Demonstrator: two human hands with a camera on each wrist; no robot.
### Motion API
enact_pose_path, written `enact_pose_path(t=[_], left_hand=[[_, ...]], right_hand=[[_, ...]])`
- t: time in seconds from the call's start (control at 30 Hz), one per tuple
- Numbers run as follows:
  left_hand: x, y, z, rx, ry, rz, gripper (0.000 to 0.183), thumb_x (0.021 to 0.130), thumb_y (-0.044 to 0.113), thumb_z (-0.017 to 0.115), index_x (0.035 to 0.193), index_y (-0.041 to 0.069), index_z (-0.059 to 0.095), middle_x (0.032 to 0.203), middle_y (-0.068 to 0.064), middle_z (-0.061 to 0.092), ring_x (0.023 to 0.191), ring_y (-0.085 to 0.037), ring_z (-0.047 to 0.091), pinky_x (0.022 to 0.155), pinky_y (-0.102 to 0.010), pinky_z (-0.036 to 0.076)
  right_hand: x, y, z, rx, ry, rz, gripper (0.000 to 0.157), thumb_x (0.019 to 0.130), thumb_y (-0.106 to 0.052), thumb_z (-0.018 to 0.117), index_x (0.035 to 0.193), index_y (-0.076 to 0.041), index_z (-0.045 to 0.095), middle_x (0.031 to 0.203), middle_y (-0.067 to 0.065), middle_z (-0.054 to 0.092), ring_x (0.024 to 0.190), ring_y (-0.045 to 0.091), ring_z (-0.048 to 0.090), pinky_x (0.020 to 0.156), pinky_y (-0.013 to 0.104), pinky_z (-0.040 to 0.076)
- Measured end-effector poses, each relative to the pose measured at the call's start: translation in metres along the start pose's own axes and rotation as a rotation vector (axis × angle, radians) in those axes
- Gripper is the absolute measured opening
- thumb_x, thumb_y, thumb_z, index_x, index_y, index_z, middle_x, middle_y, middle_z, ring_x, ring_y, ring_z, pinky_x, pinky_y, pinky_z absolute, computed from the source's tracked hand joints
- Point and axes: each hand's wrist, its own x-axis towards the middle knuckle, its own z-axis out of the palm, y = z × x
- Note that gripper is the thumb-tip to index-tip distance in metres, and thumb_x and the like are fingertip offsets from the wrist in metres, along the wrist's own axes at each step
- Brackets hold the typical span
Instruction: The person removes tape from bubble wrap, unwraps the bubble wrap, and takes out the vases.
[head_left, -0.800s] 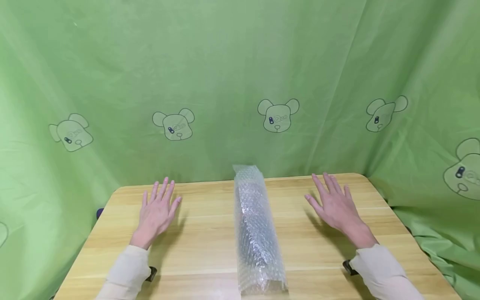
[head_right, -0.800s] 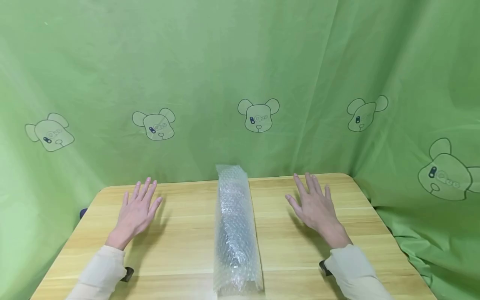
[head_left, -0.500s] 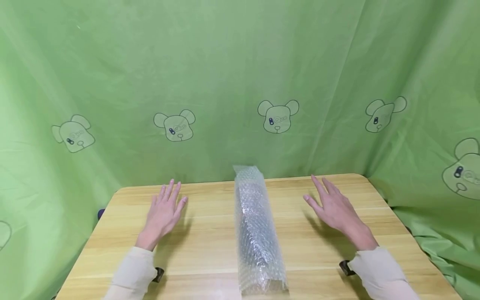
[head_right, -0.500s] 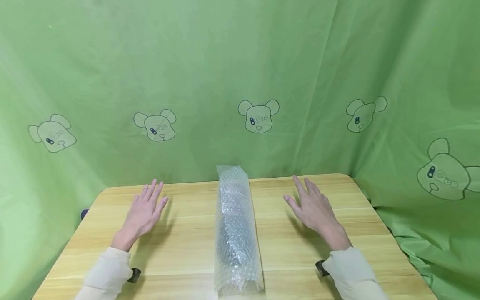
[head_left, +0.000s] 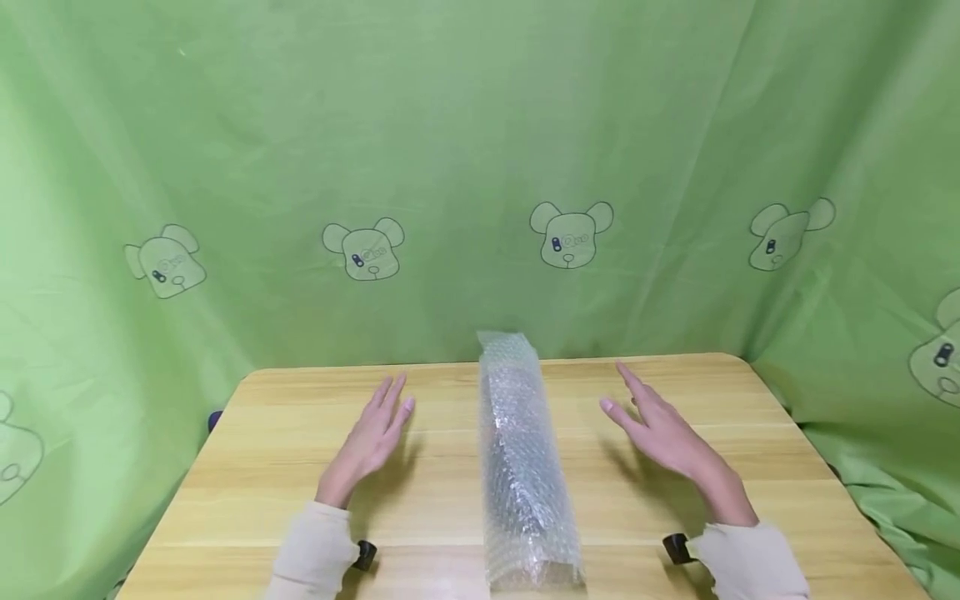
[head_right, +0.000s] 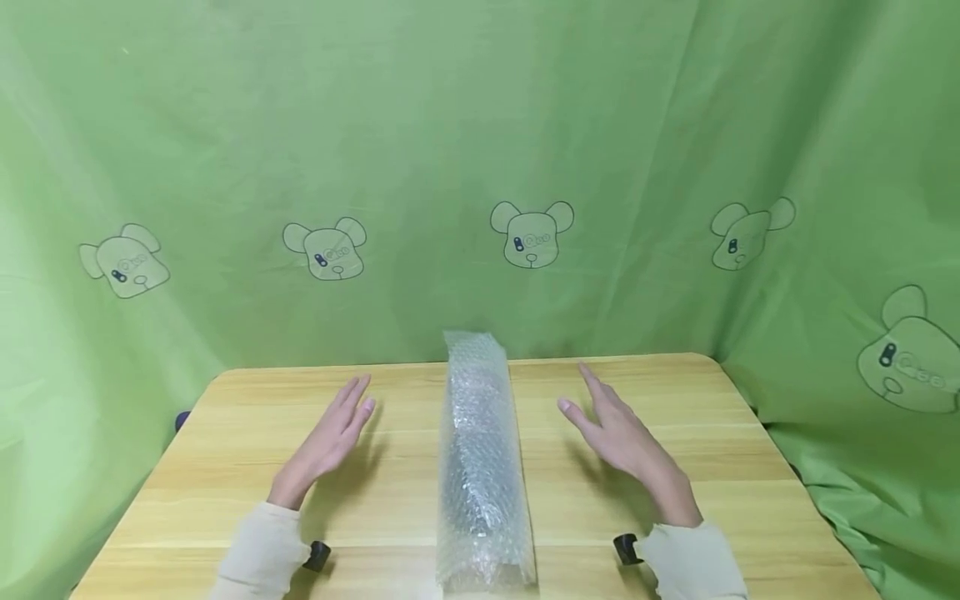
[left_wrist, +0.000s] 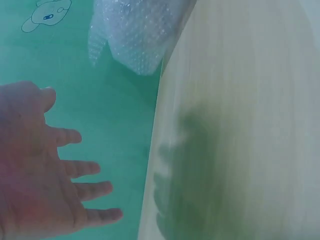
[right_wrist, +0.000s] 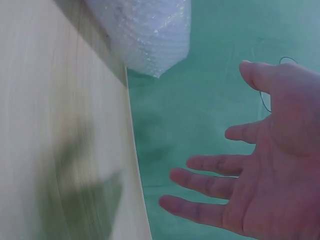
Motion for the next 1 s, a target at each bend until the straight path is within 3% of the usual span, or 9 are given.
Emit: enact_pose_path(t=[0.2, 0.4, 0.47, 0.63, 0.77, 1.0], left_hand=[[-0.001, 0.007, 0.010, -0.165, -0.045, 0.023, 0.065, 0.110, 0.047, 0.029, 0.163, 0.010, 0.019, 0.169, -0.015, 0.017, 0.156, -0.037, 0.016, 0.127, -0.056, 0.013], [-0.003, 0.021, 0.024, -0.412, -0.178, 0.007, 0.065, 0.111, 0.046, 0.029, 0.162, 0.008, 0.020, 0.169, -0.014, 0.018, 0.156, -0.036, 0.015, 0.128, -0.056, 0.011], [-0.002, 0.025, 0.030, -0.474, -0.223, -0.002, 0.066, 0.110, 0.049, 0.028, 0.163, 0.010, 0.018, 0.170, -0.013, 0.016, 0.157, -0.035, 0.013, 0.127, -0.056, 0.010], [0.000, 0.037, 0.043, -0.647, -0.334, -0.033, 0.070, 0.107, 0.056, 0.030, 0.165, 0.022, 0.010, 0.170, -0.015, 0.015, 0.154, -0.040, 0.023, 0.121, -0.057, 0.032], [0.000, 0.045, 0.050, -0.754, -0.391, -0.066, 0.070, 0.107, 0.056, 0.034, 0.165, 0.027, 0.005, 0.170, -0.018, 0.011, 0.149, -0.045, 0.032, 0.112, -0.056, 0.044], [-0.007, 0.050, 0.062, -1.045, -0.510, -0.125, 0.087, 0.105, 0.035, 0.053, 0.163, 0.032, -0.012, 0.171, -0.016, -0.008, 0.153, -0.048, 0.018, 0.098, -0.058, 0.055]], right_hand=[[-0.004, -0.004, 0.015, 0.088, 0.000, -0.023, 0.077, 0.107, -0.049, 0.042, 0.165, -0.016, 0.002, 0.161, 0.033, 0.024, 0.136, 0.057, 0.042, 0.108, 0.077, 0.032], [-0.007, -0.013, 0.033, 0.199, -0.041, -0.048, 0.073, 0.108, -0.043, 0.044, 0.165, -0.020, 0.006, 0.160, 0.031, 0.028, 0.134, 0.054, 0.048, 0.104, 0.072, 0.043], [-0.007, -0.018, 0.038, 0.251, -0.068, -0.042, 0.073, 0.107, -0.042, 0.046, 0.165, -0.021, 0.007, 0.160, 0.032, 0.029, 0.133, 0.055, 0.049, 0.097, 0.067, 0.052], [-0.010, -0.028, 0.045, 0.400, -0.161, 0.010, 0.075, 0.107, -0.039, 0.049, 0.165, -0.022, 0.006, 0.160, 0.033, 0.026, 0.133, 0.055, 0.047, 0.084, 0.048, 0.062], [-0.011, -0.037, 0.051, 0.473, -0.218, 0.056, 0.077, 0.105, -0.039, 0.052, 0.165, -0.021, 0.007, 0.160, 0.032, 0.027, 0.133, 0.053, 0.048, 0.085, 0.046, 0.063], [-0.012, -0.046, 0.058, 0.581, -0.276, 0.146, 0.085, 0.101, -0.037, 0.061, 0.165, -0.021, 0.007, 0.158, 0.029, 0.032, 0.123, 0.042, 0.059, 0.078, 0.044, 0.065]])
